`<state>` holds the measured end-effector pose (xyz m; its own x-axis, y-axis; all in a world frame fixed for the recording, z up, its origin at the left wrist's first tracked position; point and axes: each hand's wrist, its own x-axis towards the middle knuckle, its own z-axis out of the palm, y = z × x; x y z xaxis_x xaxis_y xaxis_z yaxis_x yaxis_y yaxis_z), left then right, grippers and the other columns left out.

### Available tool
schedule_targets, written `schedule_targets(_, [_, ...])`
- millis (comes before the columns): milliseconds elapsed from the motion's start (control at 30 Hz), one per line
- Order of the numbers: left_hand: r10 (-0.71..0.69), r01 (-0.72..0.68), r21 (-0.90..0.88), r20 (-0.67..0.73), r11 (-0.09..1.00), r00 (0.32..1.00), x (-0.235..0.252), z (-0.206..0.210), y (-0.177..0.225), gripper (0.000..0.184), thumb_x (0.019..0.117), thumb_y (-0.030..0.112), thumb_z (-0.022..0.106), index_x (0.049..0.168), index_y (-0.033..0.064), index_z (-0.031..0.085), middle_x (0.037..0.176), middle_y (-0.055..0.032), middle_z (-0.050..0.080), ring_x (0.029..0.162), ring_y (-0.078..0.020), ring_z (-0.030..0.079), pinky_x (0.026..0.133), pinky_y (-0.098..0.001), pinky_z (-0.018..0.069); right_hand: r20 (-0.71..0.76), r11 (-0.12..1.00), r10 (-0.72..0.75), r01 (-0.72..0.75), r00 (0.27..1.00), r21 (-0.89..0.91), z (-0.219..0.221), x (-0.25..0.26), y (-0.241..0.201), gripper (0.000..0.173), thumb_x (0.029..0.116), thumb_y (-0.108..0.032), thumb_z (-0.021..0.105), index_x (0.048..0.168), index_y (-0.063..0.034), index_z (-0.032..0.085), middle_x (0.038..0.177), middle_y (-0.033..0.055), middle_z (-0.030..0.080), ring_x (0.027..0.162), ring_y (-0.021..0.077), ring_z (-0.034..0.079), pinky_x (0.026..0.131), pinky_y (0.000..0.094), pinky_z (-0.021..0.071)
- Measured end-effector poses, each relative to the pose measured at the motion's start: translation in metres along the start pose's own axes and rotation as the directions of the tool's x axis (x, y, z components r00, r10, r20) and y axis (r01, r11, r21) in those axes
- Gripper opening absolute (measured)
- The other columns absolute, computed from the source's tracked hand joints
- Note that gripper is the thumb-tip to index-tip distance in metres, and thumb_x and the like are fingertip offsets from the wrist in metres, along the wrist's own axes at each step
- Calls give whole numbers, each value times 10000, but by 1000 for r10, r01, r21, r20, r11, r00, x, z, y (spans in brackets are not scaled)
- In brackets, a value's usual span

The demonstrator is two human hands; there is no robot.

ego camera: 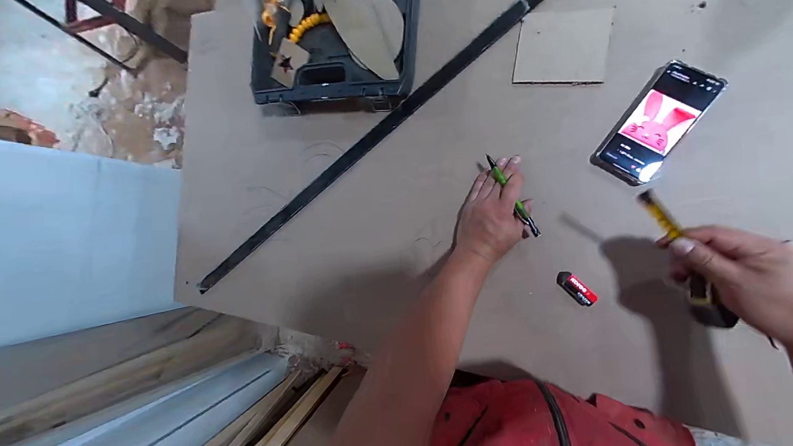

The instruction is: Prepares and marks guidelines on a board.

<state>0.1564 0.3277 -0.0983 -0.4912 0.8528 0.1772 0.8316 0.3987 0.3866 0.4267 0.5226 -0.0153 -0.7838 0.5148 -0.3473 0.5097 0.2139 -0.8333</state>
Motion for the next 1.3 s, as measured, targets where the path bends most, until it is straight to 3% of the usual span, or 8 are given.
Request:
schedule_targets(67, [-82, 86, -163, 36, 983, 996, -6, -14, 9, 433, 1023, 340, 624, 1368, 78, 622, 1520, -51, 553, 1463, -197, 451, 1254, -409, 316, 173, 998, 66, -62, 983, -25, 24, -38, -4, 283, 1016, -418, 570, 1049, -226, 774, 783, -33, 721, 657, 142, 686, 589, 370, 602])
schedule_targets(167, [-223, 311, -404, 251, 860, 942, -53, -64, 36, 415, 1025, 354, 633, 1363, 114, 625, 1231, -71, 712, 1047, -194, 710, 939, -440, 593, 337, 992, 95, -62, 937, -106, 67, -81, -7, 253, 1018, -430, 573, 1021, -285, 781, 767, -88, 710, 639, 78, 654, 593, 340, 575])
schedule_targets(333, [-42, 486, -559, 626, 671, 779, -174, -109, 32, 275, 1003, 314, 669, 1208, 135, 708, 1085, 5, 753, 967, -97, 717, 908, -378, 605, 434, 987, 59, 11, 899, -158, 146, -109, -29, 278, 1035, -441, 563, 996, -260, 770, 849, -79, 723, 754, 70, 670, 721, 381, 576])
schedule_targets(500, [-96, 445, -429, 627, 786, 773, -202, -137, -22, 183, 1025, 296, 635, 1124, 176, 731, 1002, 9, 739, 882, -108, 703, 842, -381, 604, 460, 974, 135, -32, 878, -224, 200, -101, -49, 320, 1031, -482, 566, 1026, -236, 770, 895, -32, 731, 809, 114, 682, 774, 423, 572])
schedule_targets(700, [-370, 525, -334, 427, 783, 825, -200, -142, -106, 213, 995, 317, 697, 1149, 171, 694, 956, -43, 721, 775, -188, 696, 715, -469, 605, -8, 818, 360, -320, 933, -478, 109, -104, -10, 289, 975, -446, 693, 1093, -186, 741, 926, 74, 746, 874, 277, 723, 802, 606, 576])
schedule_targets(900, [-386, 472, -232, 333, 851, 860, -184, -133, -102, 202, 998, 279, 697, 1123, 121, 692, 948, -92, 725, 841, -246, 713, 780, -505, 596, -468, 692, 324, -543, 823, -476, 11, -116, 49, 403, 1005, -397, 667, 1297, -121, 628, 960, 241, 718, 903, 504, 685, 783, 761, 497])
schedule_targets(1100, [-314, 319, -57, 80, 946, 946, -192, -107, -87, 163, 986, 202, 696, 1062, 58, 697, 923, -136, 721, 907, -311, 724, 821, -497, 600, -507, 649, 299, -562, 808, -512, -54, -123, 82, 449, 1058, -386, 576, 1469, -204, 564, 1038, 313, 701, 964, 567, 660, 817, 793, 454])
schedule_targets(1300, [-375, 374, 21, 16, 927, 927, -194, -104, -83, 163, 994, 185, 683, 1079, 46, 690, 957, -149, 720, 964, -329, 716, 867, -496, 590, -448, 660, 331, -543, 830, -519, -92, -127, 95, 386, 1049, -282, 612, 1408, -141, 586, 1048, 278, 710, 975, 540, 662, 836, 784, 453])
